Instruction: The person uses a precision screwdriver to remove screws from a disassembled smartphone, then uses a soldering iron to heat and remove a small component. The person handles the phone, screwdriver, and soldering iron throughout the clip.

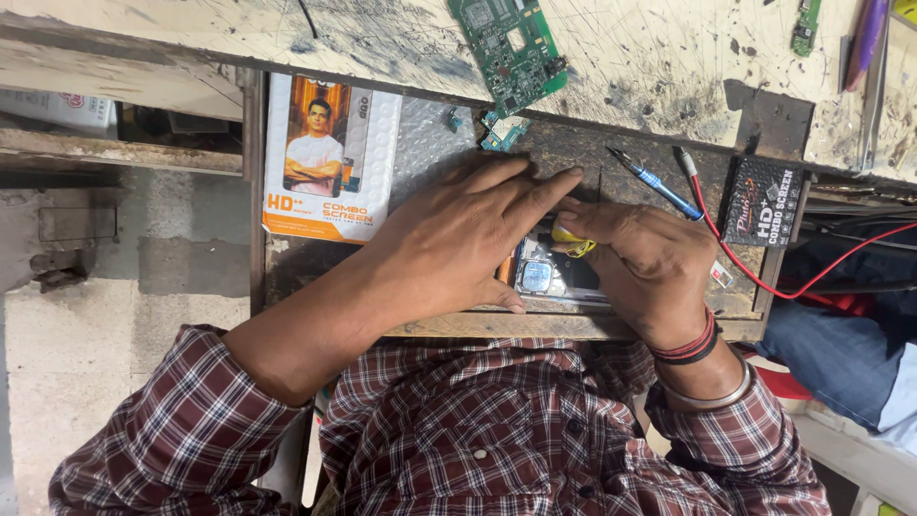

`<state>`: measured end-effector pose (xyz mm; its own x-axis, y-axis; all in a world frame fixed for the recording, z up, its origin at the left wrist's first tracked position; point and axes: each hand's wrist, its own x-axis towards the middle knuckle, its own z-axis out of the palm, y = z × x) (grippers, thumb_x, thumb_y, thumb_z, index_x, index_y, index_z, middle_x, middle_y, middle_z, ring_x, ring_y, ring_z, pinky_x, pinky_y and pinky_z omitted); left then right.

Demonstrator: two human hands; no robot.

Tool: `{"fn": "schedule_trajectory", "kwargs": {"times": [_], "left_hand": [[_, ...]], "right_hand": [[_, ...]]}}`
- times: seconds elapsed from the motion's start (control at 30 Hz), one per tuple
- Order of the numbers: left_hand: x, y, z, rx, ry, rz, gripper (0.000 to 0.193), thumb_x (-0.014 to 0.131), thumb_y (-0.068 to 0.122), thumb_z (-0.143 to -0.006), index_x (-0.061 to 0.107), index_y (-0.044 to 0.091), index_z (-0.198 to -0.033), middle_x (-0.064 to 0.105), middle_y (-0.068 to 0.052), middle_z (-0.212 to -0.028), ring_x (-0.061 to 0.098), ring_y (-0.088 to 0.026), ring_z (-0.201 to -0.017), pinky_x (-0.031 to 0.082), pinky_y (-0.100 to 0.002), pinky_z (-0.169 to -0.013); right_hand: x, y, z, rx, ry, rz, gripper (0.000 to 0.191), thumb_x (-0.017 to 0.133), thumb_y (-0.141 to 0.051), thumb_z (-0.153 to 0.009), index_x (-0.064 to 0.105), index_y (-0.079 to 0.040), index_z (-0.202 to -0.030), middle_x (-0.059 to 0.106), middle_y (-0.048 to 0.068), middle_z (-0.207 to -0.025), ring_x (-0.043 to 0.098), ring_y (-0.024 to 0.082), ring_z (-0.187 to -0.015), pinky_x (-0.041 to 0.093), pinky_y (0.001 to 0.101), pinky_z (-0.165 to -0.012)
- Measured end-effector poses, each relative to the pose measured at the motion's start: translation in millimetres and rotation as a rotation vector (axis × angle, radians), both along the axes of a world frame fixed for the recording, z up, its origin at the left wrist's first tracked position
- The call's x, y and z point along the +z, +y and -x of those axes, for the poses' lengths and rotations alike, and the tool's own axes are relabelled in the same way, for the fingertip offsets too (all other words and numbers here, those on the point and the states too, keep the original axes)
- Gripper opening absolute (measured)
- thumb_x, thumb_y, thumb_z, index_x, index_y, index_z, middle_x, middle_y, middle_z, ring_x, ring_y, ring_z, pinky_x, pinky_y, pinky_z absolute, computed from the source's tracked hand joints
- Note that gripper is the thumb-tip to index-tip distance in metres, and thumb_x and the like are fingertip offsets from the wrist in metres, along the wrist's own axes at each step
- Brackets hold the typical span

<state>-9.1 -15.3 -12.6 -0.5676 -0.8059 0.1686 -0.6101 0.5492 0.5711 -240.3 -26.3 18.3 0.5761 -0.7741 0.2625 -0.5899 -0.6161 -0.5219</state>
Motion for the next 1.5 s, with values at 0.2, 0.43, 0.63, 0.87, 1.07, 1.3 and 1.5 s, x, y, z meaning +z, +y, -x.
{"fn": "schedule_trajectory", "kwargs": {"times": [0.2, 0.43, 0.63, 0.87, 1.07, 1.3, 1.5], "left_hand": [[3.1, -0.3, -2.6, -0.027, -0.050, -0.091, 0.138, 0.094, 0.053, -0.050, 0.024, 0.002, -0.157, 0.062, -0.015, -0.127, 0.052, -0.032, -0.128, 0.037, -0.048, -0.116], [-4.2, -0.5, 2.1, -0.004, -0.053, -0.028, 0.144, 0.093, 0.060, -0.046, 0.019, 0.005, -0.157, 0.057, -0.022, -0.136, 0.050, -0.037, -0.132, 0.036, -0.052, -0.115], [-9.9, 1.4, 1.7, -0.006, -0.082, -0.019, 0.146, 0.094, 0.061, -0.045, 0.017, 0.008, -0.157, 0.057, -0.023, -0.138, 0.051, -0.039, -0.133, 0.034, -0.055, -0.117], [-12.0, 0.0, 3.4, -0.017, -0.060, -0.057, 0.143, 0.096, 0.054, -0.048, 0.017, 0.008, -0.158, 0.055, -0.024, -0.138, 0.050, -0.039, -0.133, 0.035, -0.054, -0.116], [-13.2, 0.9, 2.7, -0.016, -0.041, -0.032, 0.141, 0.096, 0.052, -0.047, 0.020, 0.008, -0.157, 0.056, -0.022, -0.138, 0.050, -0.038, -0.133, 0.035, -0.055, -0.116], [-14.7, 1.6, 2.3, -0.009, -0.014, -0.036, 0.138, 0.096, 0.053, -0.048, 0.024, 0.009, -0.157, 0.057, -0.020, -0.136, 0.051, -0.037, -0.131, 0.037, -0.053, -0.115], [-12.7, 2.2, 0.7, -0.006, 0.009, -0.017, 0.136, 0.095, 0.053, -0.048, 0.027, 0.007, -0.156, 0.060, -0.016, -0.129, 0.055, -0.034, -0.125, 0.040, -0.051, -0.112]], "right_hand": [[0.3, -0.9, -1.6, -0.037, 0.002, -0.011, 0.027, 0.083, 0.007, -0.081, 0.076, -0.006, -0.103, 0.078, 0.005, -0.103, 0.077, 0.020, -0.098, 0.061, 0.0306, -0.084], [-0.8, -2.7, 3.7, -0.053, 0.002, -0.024, 0.028, 0.081, 0.009, -0.081, 0.075, -0.006, -0.103, 0.078, 0.006, -0.106, 0.077, 0.020, -0.099, 0.062, 0.0305, -0.087], [-3.0, -2.1, 8.5, -0.081, -0.005, -0.027, 0.032, 0.074, 0.015, -0.080, 0.075, -0.006, -0.104, 0.078, 0.008, -0.107, 0.078, 0.022, -0.100, 0.063, 0.0311, -0.087], [-2.3, -2.1, 13.7, -0.083, -0.034, -0.055, 0.033, 0.071, 0.017, -0.079, 0.074, -0.005, -0.103, 0.078, 0.009, -0.108, 0.078, 0.023, -0.106, 0.063, 0.0314, -0.092], [-0.9, -0.7, 17.0, -0.101, -0.044, -0.076, 0.033, 0.071, 0.018, -0.079, 0.075, -0.003, -0.103, 0.078, 0.010, -0.108, 0.078, 0.023, -0.106, 0.063, 0.0319, -0.094], [1.6, 0.6, 20.3, -0.110, -0.051, -0.081, 0.032, 0.070, 0.018, -0.078, 0.074, -0.002, -0.103, 0.078, 0.011, -0.109, 0.077, 0.023, -0.109, 0.063, 0.0323, -0.096], [2.4, 1.0, 25.5, -0.123, -0.031, -0.079, 0.032, 0.072, 0.017, -0.077, 0.074, -0.002, -0.102, 0.078, 0.012, -0.111, 0.077, 0.023, -0.109, 0.063, 0.0317, -0.094]]}}
